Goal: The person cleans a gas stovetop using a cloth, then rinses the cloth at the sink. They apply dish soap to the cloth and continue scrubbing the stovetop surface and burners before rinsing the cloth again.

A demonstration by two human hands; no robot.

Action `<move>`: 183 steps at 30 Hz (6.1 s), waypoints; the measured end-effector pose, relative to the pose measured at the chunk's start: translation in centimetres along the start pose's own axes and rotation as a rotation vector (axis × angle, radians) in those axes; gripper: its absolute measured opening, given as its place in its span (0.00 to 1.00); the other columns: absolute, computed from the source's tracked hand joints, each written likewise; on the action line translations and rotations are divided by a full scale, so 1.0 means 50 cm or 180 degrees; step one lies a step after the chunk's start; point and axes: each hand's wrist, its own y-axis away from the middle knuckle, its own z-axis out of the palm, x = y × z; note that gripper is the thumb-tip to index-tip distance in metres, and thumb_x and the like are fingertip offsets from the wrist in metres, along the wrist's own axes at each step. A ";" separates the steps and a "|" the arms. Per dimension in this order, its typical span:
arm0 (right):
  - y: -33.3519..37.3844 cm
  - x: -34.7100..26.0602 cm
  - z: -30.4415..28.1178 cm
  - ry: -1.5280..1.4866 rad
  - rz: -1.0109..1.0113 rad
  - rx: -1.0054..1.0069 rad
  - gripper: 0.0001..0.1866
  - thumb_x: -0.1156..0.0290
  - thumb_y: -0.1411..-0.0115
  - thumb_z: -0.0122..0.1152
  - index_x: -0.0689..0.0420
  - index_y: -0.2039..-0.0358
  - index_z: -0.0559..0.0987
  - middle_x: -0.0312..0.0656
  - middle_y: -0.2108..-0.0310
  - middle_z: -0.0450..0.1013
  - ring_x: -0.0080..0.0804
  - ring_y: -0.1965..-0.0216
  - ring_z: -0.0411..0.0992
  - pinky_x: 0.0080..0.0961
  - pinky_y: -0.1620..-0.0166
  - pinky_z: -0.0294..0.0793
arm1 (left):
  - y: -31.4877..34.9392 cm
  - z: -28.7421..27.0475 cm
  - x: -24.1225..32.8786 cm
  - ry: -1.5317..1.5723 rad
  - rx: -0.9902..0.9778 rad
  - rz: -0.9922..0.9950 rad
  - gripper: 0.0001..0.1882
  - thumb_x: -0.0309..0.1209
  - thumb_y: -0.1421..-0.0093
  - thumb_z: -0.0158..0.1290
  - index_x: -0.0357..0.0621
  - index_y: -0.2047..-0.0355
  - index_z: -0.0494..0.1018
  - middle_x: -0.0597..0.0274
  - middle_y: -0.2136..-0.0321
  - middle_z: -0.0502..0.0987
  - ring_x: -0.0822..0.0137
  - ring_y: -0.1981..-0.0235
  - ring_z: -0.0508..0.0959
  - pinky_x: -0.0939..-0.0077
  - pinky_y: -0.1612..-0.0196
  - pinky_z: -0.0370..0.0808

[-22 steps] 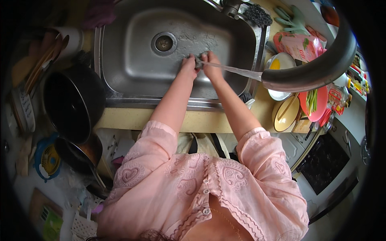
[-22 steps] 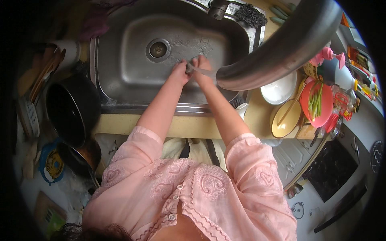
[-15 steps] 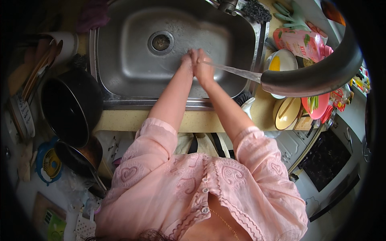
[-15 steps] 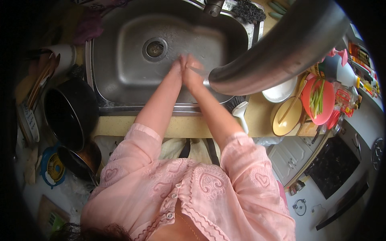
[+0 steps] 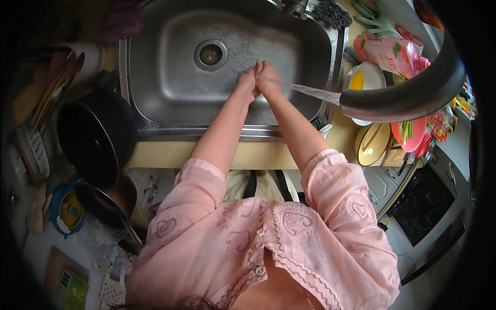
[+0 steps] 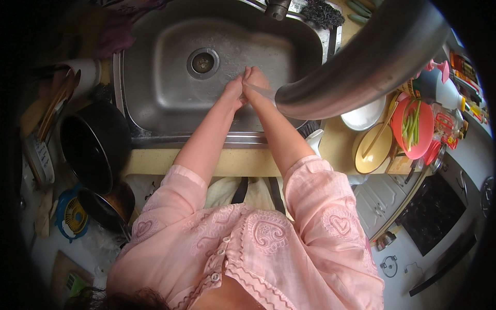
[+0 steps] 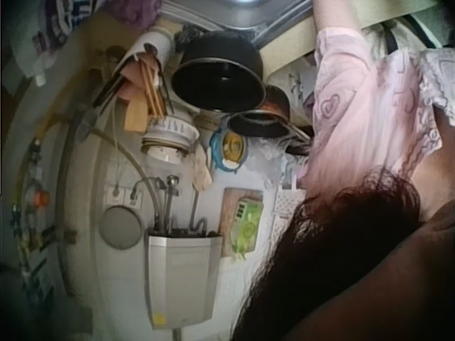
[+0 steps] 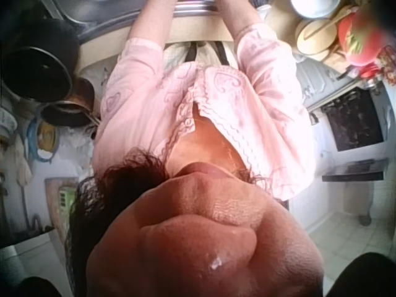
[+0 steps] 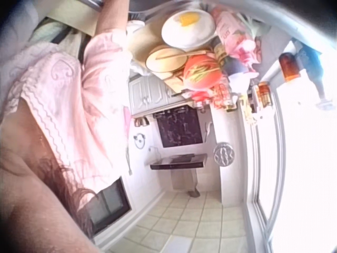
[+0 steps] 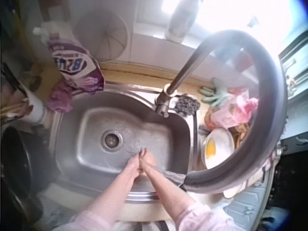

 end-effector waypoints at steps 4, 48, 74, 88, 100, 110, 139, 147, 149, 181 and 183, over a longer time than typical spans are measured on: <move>0.085 -0.019 0.021 0.0178 -0.0700 0.0762 0.16 0.59 0.42 0.41 0.61 0.72 0.68 0.57 0.74 0.69 0.58 0.69 0.67 0.47 0.66 0.64 | -0.064 -0.020 0.010 0.0308 0.0481 -0.0209 0.16 0.42 0.39 0.36 0.45 0.73 0.67 0.65 0.79 0.71 0.70 0.81 0.68 0.78 0.75 0.67; -0.005 0.091 -0.020 -0.3734 0.1190 -0.0923 0.09 0.68 0.39 0.39 0.57 0.66 0.68 0.44 0.68 0.69 0.39 0.69 0.72 0.42 0.69 0.74 | 0.001 -0.067 0.011 0.0137 0.0818 0.0362 0.11 0.33 0.44 0.46 0.45 0.61 0.66 0.59 0.63 0.71 0.62 0.65 0.72 0.63 0.60 0.69; 0.006 0.012 0.020 -0.0119 -0.0588 0.0521 0.21 0.59 0.42 0.39 0.61 0.77 0.75 0.57 0.77 0.70 0.56 0.71 0.69 0.44 0.67 0.67 | -0.111 -0.027 -0.033 -0.0027 0.0062 0.0178 0.20 0.41 0.42 0.42 0.36 0.60 0.66 0.54 0.63 0.72 0.61 0.63 0.72 0.69 0.62 0.70; 0.021 0.011 0.008 -0.0115 -0.0538 0.0551 0.19 0.58 0.41 0.41 0.61 0.74 0.73 0.55 0.76 0.70 0.56 0.70 0.68 0.43 0.68 0.66 | -0.139 -0.052 -0.059 -0.0738 0.0454 0.0706 0.25 0.46 0.43 0.40 0.36 0.57 0.64 0.50 0.58 0.69 0.56 0.54 0.67 0.61 0.55 0.64; 0.074 0.036 -0.007 -0.1136 -0.0951 -0.0554 0.12 0.64 0.50 0.53 0.58 0.70 0.77 0.48 0.76 0.73 0.39 0.70 0.73 0.30 0.67 0.70 | -0.040 -0.070 0.015 0.0119 0.0446 0.0514 0.13 0.33 0.43 0.47 0.43 0.59 0.66 0.57 0.67 0.72 0.62 0.70 0.73 0.63 0.65 0.73; -0.014 0.067 -0.005 -0.2256 0.0546 -0.0531 0.16 0.66 0.48 0.56 0.63 0.62 0.70 0.42 0.71 0.71 0.28 0.72 0.70 0.26 0.74 0.75 | -0.066 -0.090 0.001 0.0997 0.0725 0.0731 0.13 0.30 0.41 0.41 0.40 0.57 0.63 0.55 0.59 0.69 0.61 0.61 0.71 0.60 0.58 0.70; 0.112 -0.066 0.003 -0.0199 -0.0404 0.0423 0.21 0.56 0.42 0.40 0.61 0.75 0.74 0.57 0.75 0.70 0.56 0.71 0.68 0.46 0.67 0.66 | -0.135 -0.086 -0.014 0.0500 -0.0871 -0.0213 0.22 0.49 0.41 0.39 0.41 0.68 0.69 0.60 0.71 0.74 0.63 0.69 0.73 0.71 0.65 0.70; 0.001 -0.005 0.018 0.0193 -0.0217 0.0306 0.21 0.57 0.41 0.39 0.61 0.73 0.75 0.56 0.72 0.71 0.55 0.67 0.68 0.43 0.64 0.66 | -0.020 -0.019 0.009 -0.0046 0.0481 0.0236 0.23 0.45 0.41 0.40 0.36 0.60 0.67 0.52 0.63 0.72 0.57 0.63 0.72 0.66 0.60 0.68; -0.001 0.007 0.020 0.0046 -0.0179 0.0601 0.19 0.59 0.42 0.42 0.61 0.74 0.74 0.56 0.74 0.71 0.55 0.68 0.68 0.43 0.65 0.66 | -0.108 -0.049 -0.021 -0.0734 0.0883 0.0576 0.25 0.47 0.42 0.41 0.37 0.55 0.64 0.51 0.59 0.70 0.56 0.59 0.70 0.63 0.59 0.67; 0.146 -0.051 -0.019 -0.0450 -0.0597 0.0212 0.17 0.57 0.45 0.48 0.60 0.75 0.72 0.54 0.77 0.71 0.53 0.73 0.69 0.39 0.70 0.68 | -0.026 -0.041 0.036 0.0652 -0.0451 -0.0885 0.18 0.46 0.42 0.42 0.45 0.64 0.67 0.60 0.67 0.72 0.63 0.62 0.71 0.66 0.63 0.71; 0.149 -0.056 -0.015 -0.0386 -0.0712 0.0387 0.18 0.56 0.43 0.43 0.59 0.77 0.72 0.54 0.78 0.71 0.55 0.74 0.69 0.41 0.70 0.67 | -0.044 -0.047 0.026 0.0617 -0.0630 -0.0777 0.18 0.46 0.42 0.41 0.45 0.63 0.66 0.59 0.66 0.72 0.63 0.63 0.72 0.66 0.64 0.71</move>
